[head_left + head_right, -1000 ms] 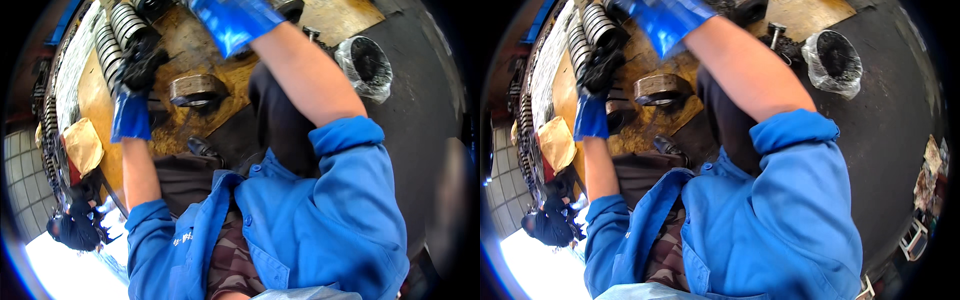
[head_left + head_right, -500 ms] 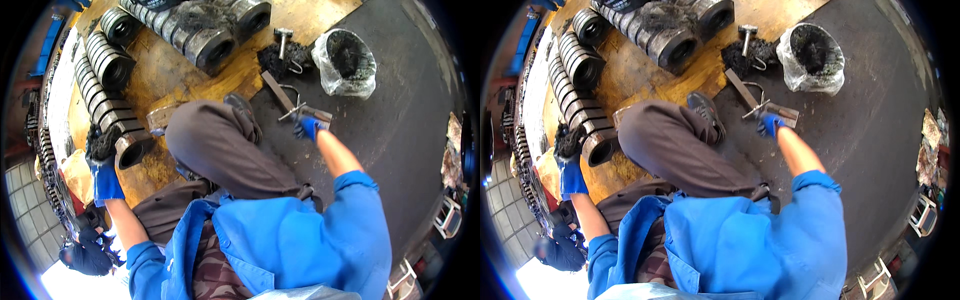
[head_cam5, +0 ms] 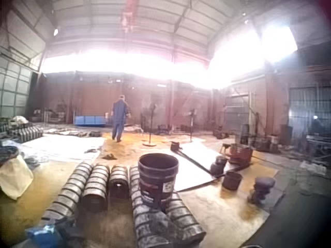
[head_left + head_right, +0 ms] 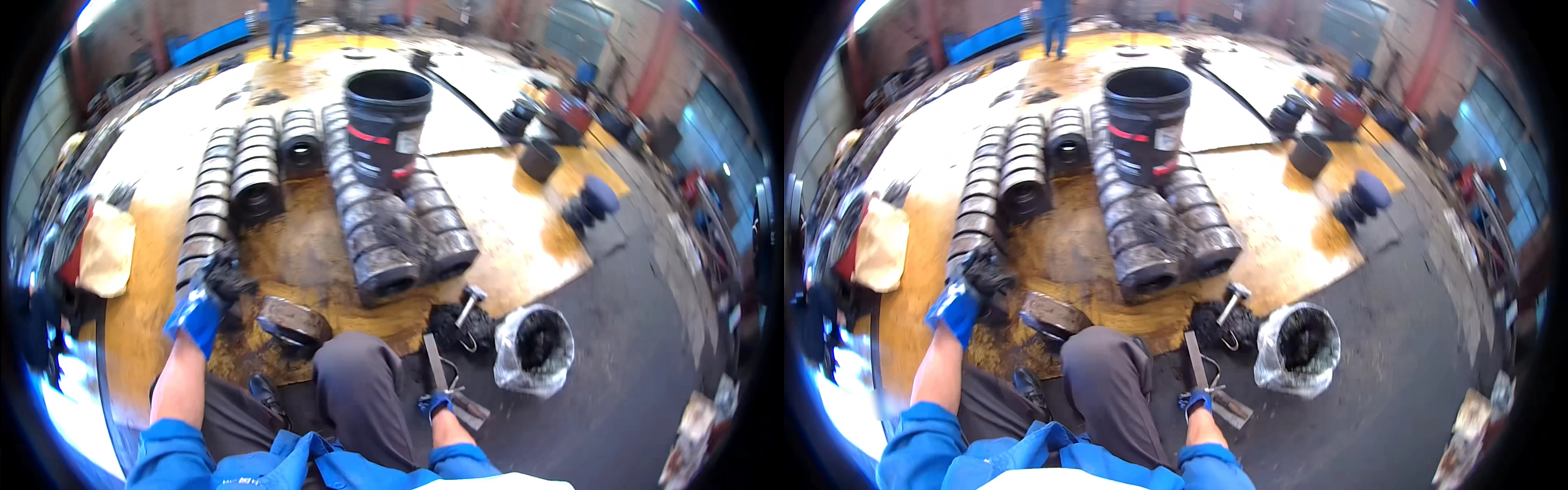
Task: The person sits on the floor and cleans cylindrical metal parts using a wire brush and a rag. They scrub the parts, wipe them, and place them in a stack.
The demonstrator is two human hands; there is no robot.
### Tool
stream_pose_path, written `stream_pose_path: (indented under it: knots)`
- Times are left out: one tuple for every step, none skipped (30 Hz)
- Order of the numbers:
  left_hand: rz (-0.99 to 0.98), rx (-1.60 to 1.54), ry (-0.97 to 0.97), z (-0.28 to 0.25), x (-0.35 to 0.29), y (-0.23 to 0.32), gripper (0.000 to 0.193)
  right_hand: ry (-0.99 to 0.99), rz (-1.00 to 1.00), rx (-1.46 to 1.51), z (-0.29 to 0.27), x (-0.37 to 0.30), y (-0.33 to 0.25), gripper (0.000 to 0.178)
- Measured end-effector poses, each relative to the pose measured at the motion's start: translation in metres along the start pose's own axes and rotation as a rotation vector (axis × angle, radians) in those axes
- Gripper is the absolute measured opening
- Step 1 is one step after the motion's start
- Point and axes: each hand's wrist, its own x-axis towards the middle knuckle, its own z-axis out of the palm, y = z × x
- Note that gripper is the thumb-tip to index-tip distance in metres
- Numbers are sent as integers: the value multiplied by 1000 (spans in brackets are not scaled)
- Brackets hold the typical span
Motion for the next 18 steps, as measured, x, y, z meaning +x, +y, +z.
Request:
stream_pose_path:
  knots:
    - [-111, -429, -42, -1, 0, 6, 33, -224, 89, 263, 3, -12, -5, 34]
    - [-255, -914, -99, 6, 9, 6, 30, -347, 44, 308, -10, -19, -10, 31]
    - [-267, -1023, -177, 8, 11, 12, 27, -481, 11, 349, -9, -30, -19, 29]
    - [-291, -1115, -246, 8, 12, 18, 25, -520, -79, 331, -4, -39, -26, 27]
    - [-281, -1129, -325, 25, 15, 35, 23, -541, -174, 324, -10, -54, -32, 25]
    - [-224, -1013, -253, 31, 14, 40, 21, -270, -178, 343, -5, -71, -40, 14]
    - [-245, -985, -186, 36, 8, 46, 19, -262, -222, 315, -6, -89, -47, 10]
    - [-268, -962, -129, 45, 4, 57, 18, -273, -267, 298, -11, -101, -59, 12]
    - [-252, -993, -163, 36, 4, 53, 17, -307, -299, 273, -5, -111, -68, 14]
    - [-252, -1038, -206, 32, 9, 40, 17, -316, -343, 260, -7, -121, -78, 17]
    - [-271, -1065, -195, 33, 8, 41, 16, -334, -379, 249, -3, -136, -86, 19]
    - [-287, -1091, -178, 31, 5, 43, 18, -326, -438, 232, 8, -164, -94, 23]
    - [-308, -1125, -180, 38, 9, 45, 22, -381, -528, 284, 7, -179, -103, 21]
    - [-256, -1146, -226, 36, 15, 38, 21, -685, -479, 330, 1, -170, -122, 20]
    - [-210, -1168, -281, 35, 24, 27, 20, -952, -470, 356, -11, -153, -153, 19]
    - [-177, -1190, -355, 48, 33, 27, 19, -1203, -464, 365, -35, -139, -183, 18]
    - [-143, -1185, -366, 40, 25, 23, 17, -970, -731, 332, -32, -161, -191, 20]
    - [-56, -834, -190, 30, 22, 19, 15, -787, -923, 279, -17, -202, -202, 24]
